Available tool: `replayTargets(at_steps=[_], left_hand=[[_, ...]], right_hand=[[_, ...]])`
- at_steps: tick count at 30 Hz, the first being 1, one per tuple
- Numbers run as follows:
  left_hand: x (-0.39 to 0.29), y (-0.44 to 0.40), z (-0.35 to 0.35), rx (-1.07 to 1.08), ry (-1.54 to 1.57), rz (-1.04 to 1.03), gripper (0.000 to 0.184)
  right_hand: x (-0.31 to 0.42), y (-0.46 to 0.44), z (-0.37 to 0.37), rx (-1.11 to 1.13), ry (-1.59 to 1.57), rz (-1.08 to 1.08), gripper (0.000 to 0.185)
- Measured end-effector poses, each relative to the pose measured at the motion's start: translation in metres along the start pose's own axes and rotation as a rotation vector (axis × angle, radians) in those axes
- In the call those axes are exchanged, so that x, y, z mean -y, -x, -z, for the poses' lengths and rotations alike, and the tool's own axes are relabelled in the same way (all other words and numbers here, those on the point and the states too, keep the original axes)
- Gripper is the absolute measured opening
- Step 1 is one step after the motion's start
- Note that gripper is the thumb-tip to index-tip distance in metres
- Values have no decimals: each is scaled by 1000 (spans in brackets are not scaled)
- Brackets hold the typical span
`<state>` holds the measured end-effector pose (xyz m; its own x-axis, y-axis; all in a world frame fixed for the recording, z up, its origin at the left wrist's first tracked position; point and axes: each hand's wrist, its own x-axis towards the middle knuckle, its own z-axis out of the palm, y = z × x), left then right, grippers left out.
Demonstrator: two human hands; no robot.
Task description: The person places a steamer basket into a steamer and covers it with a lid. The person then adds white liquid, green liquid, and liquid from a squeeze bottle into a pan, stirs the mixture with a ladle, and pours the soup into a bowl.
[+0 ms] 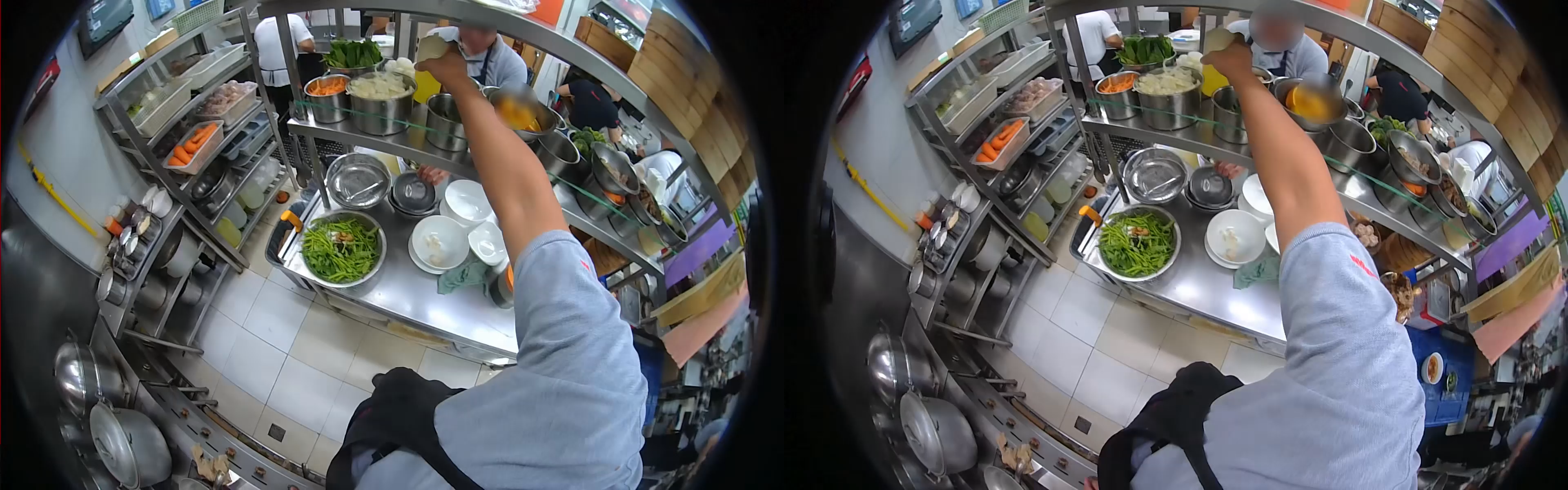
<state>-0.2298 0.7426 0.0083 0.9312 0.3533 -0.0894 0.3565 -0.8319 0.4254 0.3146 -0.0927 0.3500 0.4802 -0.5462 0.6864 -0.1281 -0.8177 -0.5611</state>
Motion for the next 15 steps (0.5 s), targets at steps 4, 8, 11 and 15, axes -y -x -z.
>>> replayTargets(at_steps=[4,8,11,15], left_hand=[[-26,-9,15,13,11,-26,40],[-17,-23,11,92,46,93,41],[35,-36,-28,17,170,-11,39],[-38,0,-1,-115,217,68,29]], right_hand=[[-2,6,3,196,196,-118,96],[13,23,24,101,317,-68,88],[89,145,84,-229,20,484,50],[115,395,61,576,-457,497,30]])
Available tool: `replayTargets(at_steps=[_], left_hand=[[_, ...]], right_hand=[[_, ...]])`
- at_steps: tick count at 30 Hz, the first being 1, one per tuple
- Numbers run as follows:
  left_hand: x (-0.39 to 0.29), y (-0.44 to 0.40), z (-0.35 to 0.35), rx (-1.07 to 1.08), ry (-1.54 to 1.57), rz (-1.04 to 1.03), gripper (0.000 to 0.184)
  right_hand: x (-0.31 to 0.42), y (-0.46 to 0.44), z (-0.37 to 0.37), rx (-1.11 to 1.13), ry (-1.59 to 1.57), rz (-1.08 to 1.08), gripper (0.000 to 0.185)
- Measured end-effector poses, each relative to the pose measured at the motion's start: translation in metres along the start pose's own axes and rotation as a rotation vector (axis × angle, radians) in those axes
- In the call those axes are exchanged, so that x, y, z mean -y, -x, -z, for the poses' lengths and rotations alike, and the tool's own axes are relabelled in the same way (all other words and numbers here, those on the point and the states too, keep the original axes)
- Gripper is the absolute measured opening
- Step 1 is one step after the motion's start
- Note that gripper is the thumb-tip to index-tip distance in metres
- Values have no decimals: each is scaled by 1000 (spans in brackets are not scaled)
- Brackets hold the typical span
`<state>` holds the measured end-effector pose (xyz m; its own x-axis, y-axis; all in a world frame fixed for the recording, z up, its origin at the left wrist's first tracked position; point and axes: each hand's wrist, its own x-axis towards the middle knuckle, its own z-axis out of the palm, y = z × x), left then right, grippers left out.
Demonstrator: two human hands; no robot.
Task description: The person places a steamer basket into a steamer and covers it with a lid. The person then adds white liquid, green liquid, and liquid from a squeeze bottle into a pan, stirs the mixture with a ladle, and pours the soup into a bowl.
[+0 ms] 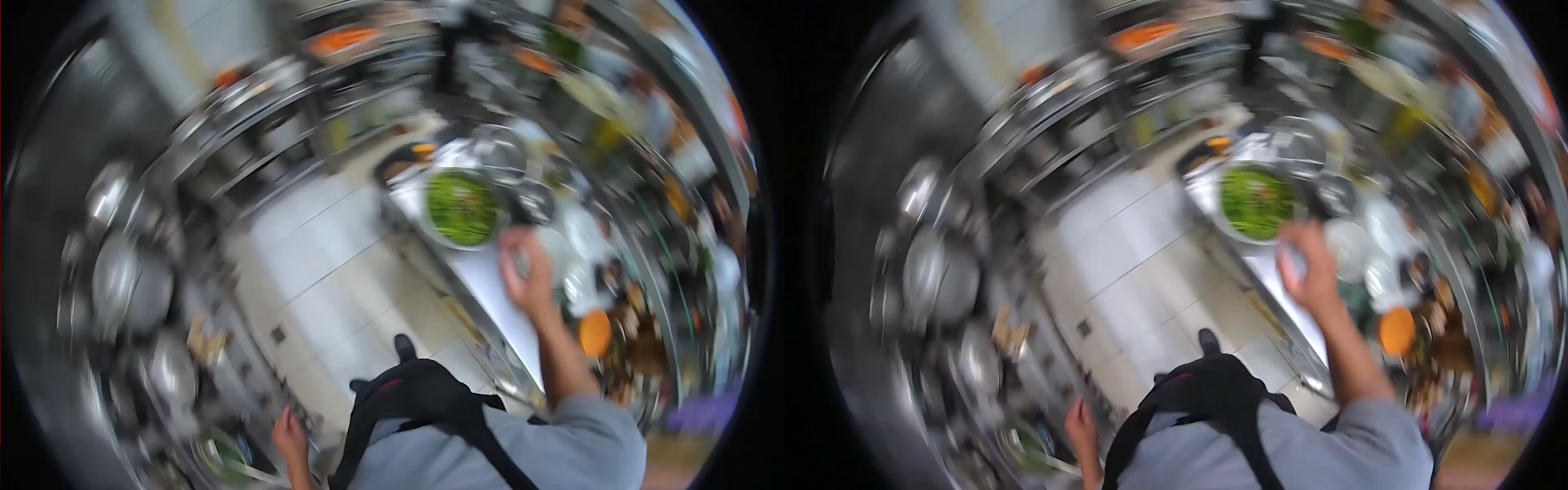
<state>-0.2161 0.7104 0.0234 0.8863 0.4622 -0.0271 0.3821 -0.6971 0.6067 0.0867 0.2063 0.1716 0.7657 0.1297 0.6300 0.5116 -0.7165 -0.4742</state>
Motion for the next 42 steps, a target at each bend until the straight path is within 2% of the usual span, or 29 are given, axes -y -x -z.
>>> replayTargets(at_steps=[1,2,3,4,5,6,7,8,10,11,12,13,14,16,17,18,19,20,21,23,25,28,30,32,33,38,42], left_hand=[[-8,3,-6,41,39,65,30],[-2,11,-15,16,-2,4,31],[-30,17,-6,47,129,99,33],[-12,35,-14,-2,97,104,33],[-19,46,-3,26,52,215,31],[-12,57,3,-65,-8,201,28],[-1,72,9,-97,-41,387,29],[19,92,18,-150,-55,466,29],[64,118,25,-434,-328,613,41],[86,132,34,-466,-317,642,41],[107,143,41,-570,-410,771,47],[127,152,41,-665,-503,896,54],[144,159,35,-677,-489,913,54],[187,167,18,-599,-404,1302,58],[212,179,-3,-629,-293,1220,48],[220,182,-12,-639,-275,1220,48],[225,181,-20,-681,-71,1140,43],[225,180,-23,-717,128,1054,41],[222,179,-29,-730,140,1058,41],[198,174,-21,-805,249,1162,44],[198,169,-9,-873,261,1163,45],[233,162,0,-973,245,1152,48],[251,159,3,-1010,223,1140,49],[256,152,6,-900,444,1212,50],[249,150,11,-904,449,1218,50],[208,164,16,-679,227,1160,39],[191,196,-3,-602,98,1243,34]], right_hand=[[14,46,-44,338,-75,-297,36],[3,93,-86,630,-214,-448,44],[-33,158,-123,852,-97,-233,48],[-36,197,-150,1070,-101,-393,47],[-36,220,-167,1172,-169,-445,45],[-32,235,-177,1224,-230,-451,46],[-55,265,-194,1284,-378,-458,46],[-77,285,-219,1327,-511,-496,46],[-75,256,-251,1496,-473,-335,46],[-71,237,-254,1587,-407,-231,45],[-66,212,-262,1600,-398,-195,45],[-58,186,-272,1613,-239,-147,44],[-46,165,-282,1614,-79,-101,42],[-40,128,-315,1477,14,72,40],[-46,114,-335,1377,-25,96,37],[-46,105,-350,1280,-65,120,35],[-30,94,-357,1273,-56,136,35],[-10,83,-366,1285,-171,-96,32],[11,74,-374,1287,-288,-327,30],[27,77,-389,1326,-282,-282,29],[43,87,-401,1364,-272,-242,27],[74,118,-409,1482,-215,-134,31],[92,138,-418,1773,-136,-75,33],[112,150,-425,1818,-107,-44,34],[121,154,-429,1859,-84,-24,34],[142,158,-466,1891,-105,-108,30],[167,140,-493,1949,1,-228,26]])
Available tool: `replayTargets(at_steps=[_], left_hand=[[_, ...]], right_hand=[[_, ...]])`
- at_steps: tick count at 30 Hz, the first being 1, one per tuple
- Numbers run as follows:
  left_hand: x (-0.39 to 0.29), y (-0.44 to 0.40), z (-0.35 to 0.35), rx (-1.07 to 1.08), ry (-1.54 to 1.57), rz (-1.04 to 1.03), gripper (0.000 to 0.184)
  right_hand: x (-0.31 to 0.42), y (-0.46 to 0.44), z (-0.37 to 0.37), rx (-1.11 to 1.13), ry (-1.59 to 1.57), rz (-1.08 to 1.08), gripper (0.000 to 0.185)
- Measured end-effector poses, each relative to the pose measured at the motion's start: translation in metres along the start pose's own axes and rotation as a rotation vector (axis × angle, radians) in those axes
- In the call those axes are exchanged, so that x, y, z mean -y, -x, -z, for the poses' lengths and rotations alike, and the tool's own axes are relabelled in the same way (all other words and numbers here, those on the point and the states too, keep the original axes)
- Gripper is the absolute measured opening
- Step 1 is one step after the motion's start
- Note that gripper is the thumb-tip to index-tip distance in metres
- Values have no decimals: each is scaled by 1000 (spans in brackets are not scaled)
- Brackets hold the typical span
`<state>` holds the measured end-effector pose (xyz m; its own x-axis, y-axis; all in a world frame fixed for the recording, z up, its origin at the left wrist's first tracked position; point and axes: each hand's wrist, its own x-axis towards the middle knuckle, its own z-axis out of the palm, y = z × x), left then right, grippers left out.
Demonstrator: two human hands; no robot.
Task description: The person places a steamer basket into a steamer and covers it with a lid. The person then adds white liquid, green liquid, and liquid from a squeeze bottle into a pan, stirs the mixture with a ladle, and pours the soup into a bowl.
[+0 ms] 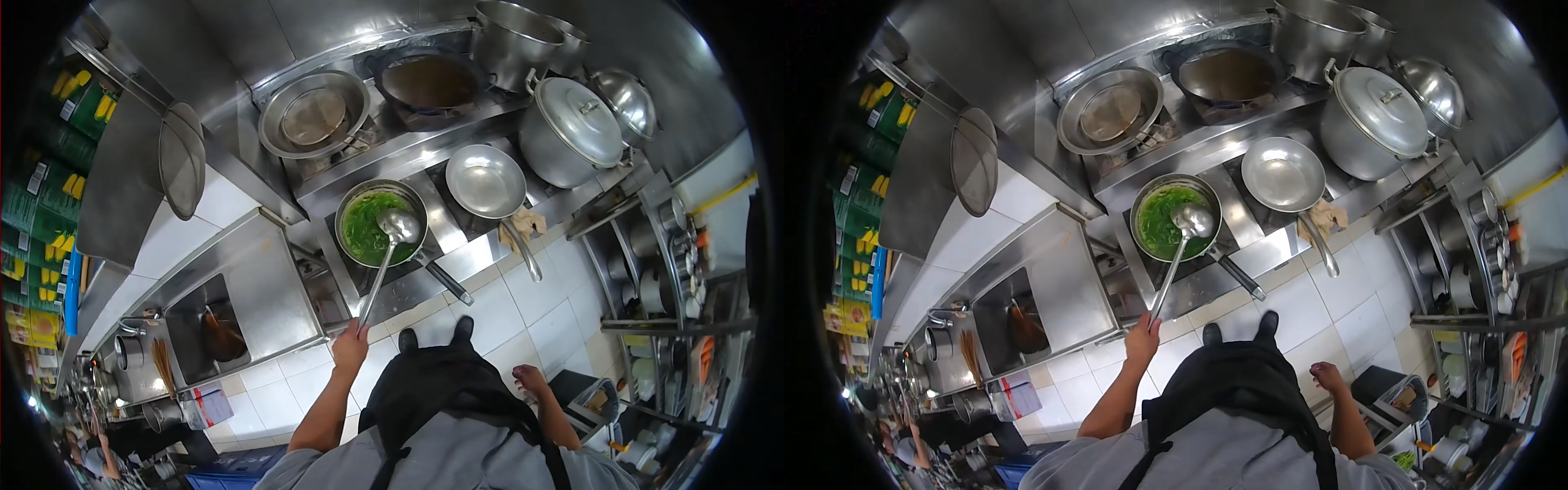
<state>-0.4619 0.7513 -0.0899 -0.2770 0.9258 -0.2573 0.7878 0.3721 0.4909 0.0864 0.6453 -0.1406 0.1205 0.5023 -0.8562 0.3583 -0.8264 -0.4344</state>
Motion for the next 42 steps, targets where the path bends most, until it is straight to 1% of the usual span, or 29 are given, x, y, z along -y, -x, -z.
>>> replayTargets(at_steps=[2,4,5,6,8,9,10,12,13,14,15,16,18,20,21,22,23,25,26,28,29,32,33,34,36,37,38,40,42], left_hand=[[16,9,3,-134,-98,-44,36],[26,16,14,-198,-52,-52,35],[28,19,18,-187,-81,6,34],[27,20,19,-190,-88,12,34],[10,26,35,-173,20,101,31],[-6,28,40,-201,33,135,29],[-8,23,31,-204,24,147,29],[-1,9,5,-295,269,90,27],[-44,12,19,-228,286,166,28],[-46,9,2,-152,405,326,29],[-48,13,-14,-118,556,399,30],[-67,15,-21,-80,705,466,30],[-90,11,-45,-160,746,460,31],[-104,-1,-65,-148,836,451,29],[-110,-5,-74,-116,947,487,30],[-118,-11,-81,-86,1063,520,33],[-128,-14,-85,-77,1105,522,33],[-146,-12,-80,-45,1204,508,35],[-149,-9,-75,-48,1209,508,35],[-150,-6,-63,-35,1141,520,35],[-148,-9,-55,-46,1104,488,34],[-141,-29,-38,-93,842,410,34],[-141,-32,-34,-90,725,424,32],[-135,-31,-37,-94,733,422,32],[-122,-25,-43,-186,393,135,28],[-121,-16,-39,-144,347,152,29],[-114,-7,-41,-146,354,153,29],[-99,14,-41,-185,69,181,33],[-80,28,-33,-161,78,205,34]], right_hand=[[6,-20,15,25,14,-15,24],[10,-42,32,50,23,-31,23],[14,-51,41,32,-8,-63,21],[17,-61,51,13,-41,-97,19],[28,-78,70,30,-37,-94,18],[33,-87,78,24,-89,-85,17],[38,-96,86,19,-139,-78,17],[45,-115,97,30,-163,-90,18],[45,-127,103,43,-165,-87,21],[51,-134,107,55,-168,-82,23],[57,-142,109,57,-144,-105,27],[67,-146,108,65,-149,-102,27],[89,-148,98,176,2,-73,29],[114,-151,75,290,62,23,36],[140,-139,61,335,70,58,39],[156,-135,47,387,22,91,41],[173,-133,32,406,-10,104,42],[203,-126,11,517,-70,207,44],[213,-128,2,517,-65,209,44],[230,-130,-14,493,-99,252,45],[237,-129,-18,491,-100,287,45],[247,-124,-24,496,-76,290,46],[247,-124,-25,482,-51,288,46],[248,-122,-25,480,-44,292,46],[250,-118,-26,459,-2,236,45],[250,-116,-27,455,5,238,45],[249,-115,-28,464,-20,219,45],[253,-112,-32,468,-41,203,46],[260,-106,-43,504,-128,231,48]])
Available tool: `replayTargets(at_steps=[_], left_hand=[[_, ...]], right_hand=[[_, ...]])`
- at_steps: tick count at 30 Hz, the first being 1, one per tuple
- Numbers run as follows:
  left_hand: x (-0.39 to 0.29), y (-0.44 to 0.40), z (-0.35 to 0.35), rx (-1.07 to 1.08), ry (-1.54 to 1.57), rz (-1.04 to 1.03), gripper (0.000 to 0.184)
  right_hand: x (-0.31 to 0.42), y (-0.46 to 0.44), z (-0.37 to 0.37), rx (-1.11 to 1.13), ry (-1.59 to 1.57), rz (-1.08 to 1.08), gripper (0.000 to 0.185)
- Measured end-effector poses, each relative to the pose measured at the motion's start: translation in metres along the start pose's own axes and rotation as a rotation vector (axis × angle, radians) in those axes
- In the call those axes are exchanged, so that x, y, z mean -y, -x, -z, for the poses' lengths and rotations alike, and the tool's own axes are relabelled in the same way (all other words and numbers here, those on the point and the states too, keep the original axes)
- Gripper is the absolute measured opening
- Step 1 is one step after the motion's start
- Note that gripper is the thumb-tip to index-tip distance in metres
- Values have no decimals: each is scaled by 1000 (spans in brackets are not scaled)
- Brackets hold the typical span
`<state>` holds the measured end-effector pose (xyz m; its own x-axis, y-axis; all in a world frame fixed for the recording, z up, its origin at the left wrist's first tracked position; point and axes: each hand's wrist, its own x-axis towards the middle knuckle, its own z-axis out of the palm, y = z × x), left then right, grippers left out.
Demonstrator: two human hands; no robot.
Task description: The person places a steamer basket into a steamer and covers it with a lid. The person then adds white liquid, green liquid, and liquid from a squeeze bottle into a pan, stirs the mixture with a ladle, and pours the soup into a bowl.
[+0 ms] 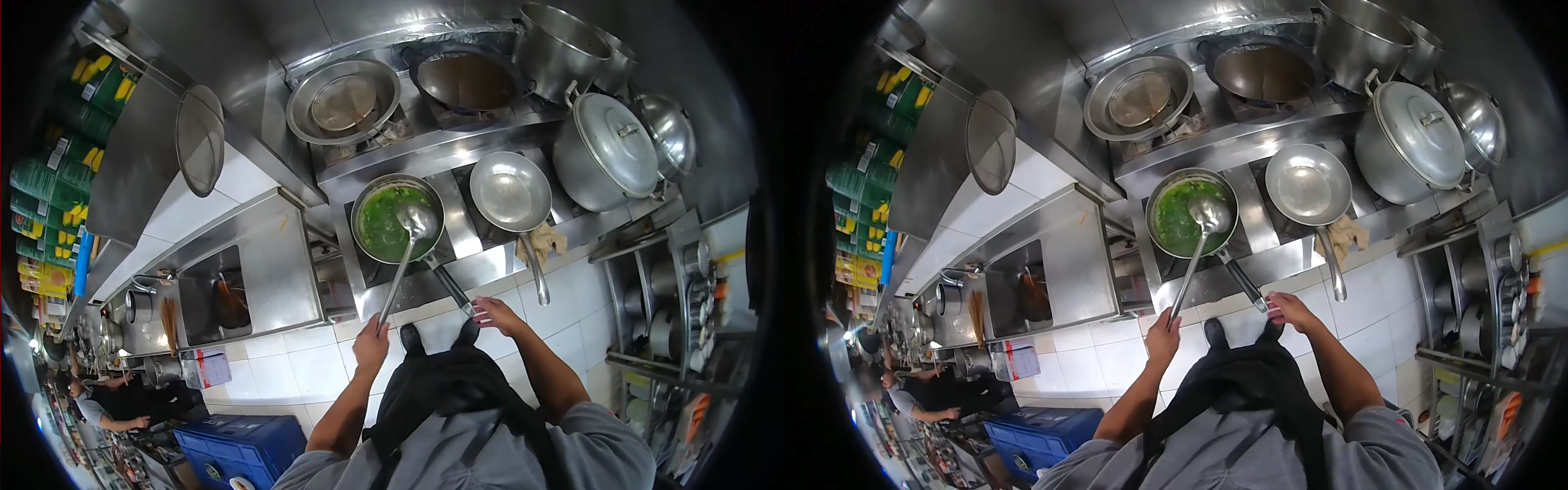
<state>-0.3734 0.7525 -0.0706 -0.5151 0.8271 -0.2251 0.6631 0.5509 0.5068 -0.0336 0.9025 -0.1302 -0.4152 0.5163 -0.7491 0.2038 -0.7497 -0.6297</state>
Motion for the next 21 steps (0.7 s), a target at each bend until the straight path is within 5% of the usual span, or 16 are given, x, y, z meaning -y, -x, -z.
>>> replayTargets(at_steps=[4,10,20,21], left_hand=[[44,4,-5,-94,75,-85,39],[-4,-16,-33,30,482,91,39],[-67,8,-76,409,952,104,58],[-72,7,-80,409,1075,293,59]], right_hand=[[39,-19,-36,39,-3,24,47],[63,-46,-73,121,84,-185,40],[50,-34,-56,257,-80,35,31],[55,-27,-49,267,-68,69,30]])
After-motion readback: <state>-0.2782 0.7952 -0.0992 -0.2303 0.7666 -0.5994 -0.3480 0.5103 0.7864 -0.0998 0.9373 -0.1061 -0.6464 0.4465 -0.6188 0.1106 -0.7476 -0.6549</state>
